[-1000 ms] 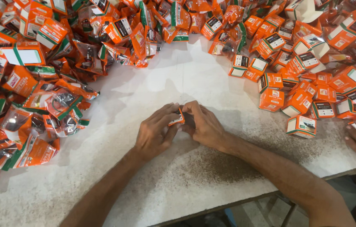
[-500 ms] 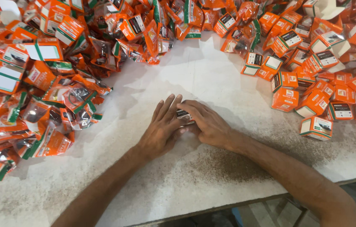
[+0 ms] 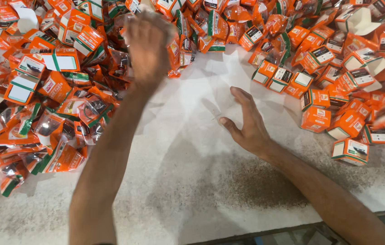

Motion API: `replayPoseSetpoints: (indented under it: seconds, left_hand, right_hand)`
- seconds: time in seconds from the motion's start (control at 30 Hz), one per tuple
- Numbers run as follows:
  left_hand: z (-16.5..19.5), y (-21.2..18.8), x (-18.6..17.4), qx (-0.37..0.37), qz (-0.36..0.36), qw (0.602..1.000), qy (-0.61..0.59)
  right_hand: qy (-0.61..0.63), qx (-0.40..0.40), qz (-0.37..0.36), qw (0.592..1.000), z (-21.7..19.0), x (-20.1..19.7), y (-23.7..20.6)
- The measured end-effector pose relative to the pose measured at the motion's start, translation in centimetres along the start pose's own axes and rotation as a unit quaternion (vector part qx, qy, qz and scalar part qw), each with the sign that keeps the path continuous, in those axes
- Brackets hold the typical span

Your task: The person picks up small orange product sachets from a large pile on the table and places them one at a time into small open paper boxes, folding the box flaps closed around each sachet before setting the packed box back on the table.

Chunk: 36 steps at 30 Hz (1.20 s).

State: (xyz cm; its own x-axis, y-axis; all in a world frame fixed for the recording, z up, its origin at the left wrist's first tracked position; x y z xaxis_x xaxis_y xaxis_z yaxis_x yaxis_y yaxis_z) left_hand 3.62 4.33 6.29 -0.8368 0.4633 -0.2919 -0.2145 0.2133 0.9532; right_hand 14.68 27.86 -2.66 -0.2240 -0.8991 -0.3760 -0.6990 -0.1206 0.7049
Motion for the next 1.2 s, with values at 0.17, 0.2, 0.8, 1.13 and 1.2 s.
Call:
replayPoseSetpoints:
  seconds: [0.17,0.2,0.8,1.13,1.2]
  left_hand:
    - [15.9,-8.1,-3.6,0.291,-0.059,0.945,-0.137]
    - [16.5,-8.7,-4.8,0.279,-0.061,0.939,-0.192]
    - [-0.3,-12.7,-1.6,-0.195,-0.338,0.921,-0.003]
    - [0.7,-10.5,0.6,-0.092,-0.253,0.963,0.022]
    - [1.7,-11.2,-0.6,-0.112,-0.248,0.961,0.058]
  right_hand:
    - [0.207,0.141,-0.062,0.966,1.6,2.2,-1.7]
    - [0.235,0.14,-0.076,0.959,1.3,2.6,-2.2]
    - [0.04,-0.018,-0.182,0.982,-1.4,4.4,-3.1]
    - [0.061,0.008,-0.172,0.983,-0.7,4.1,-3.1]
    - [0.043,-0.001,-0.16,0.986,-0.8,4.0,-2.7]
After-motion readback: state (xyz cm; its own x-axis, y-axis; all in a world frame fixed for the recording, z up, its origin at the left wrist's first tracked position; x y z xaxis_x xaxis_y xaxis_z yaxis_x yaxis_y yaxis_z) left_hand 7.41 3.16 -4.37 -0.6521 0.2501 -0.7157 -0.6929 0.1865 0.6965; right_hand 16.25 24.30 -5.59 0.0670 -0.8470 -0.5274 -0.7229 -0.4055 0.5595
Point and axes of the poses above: each hand's wrist, its own y-axis towards the middle knuckle, its own x-axis out of the palm, z = x × y, the point moved 9 cm from there along y, towards the middle knuckle, and after that the axes turned 15 degrees about z, right-handed, at the moved point
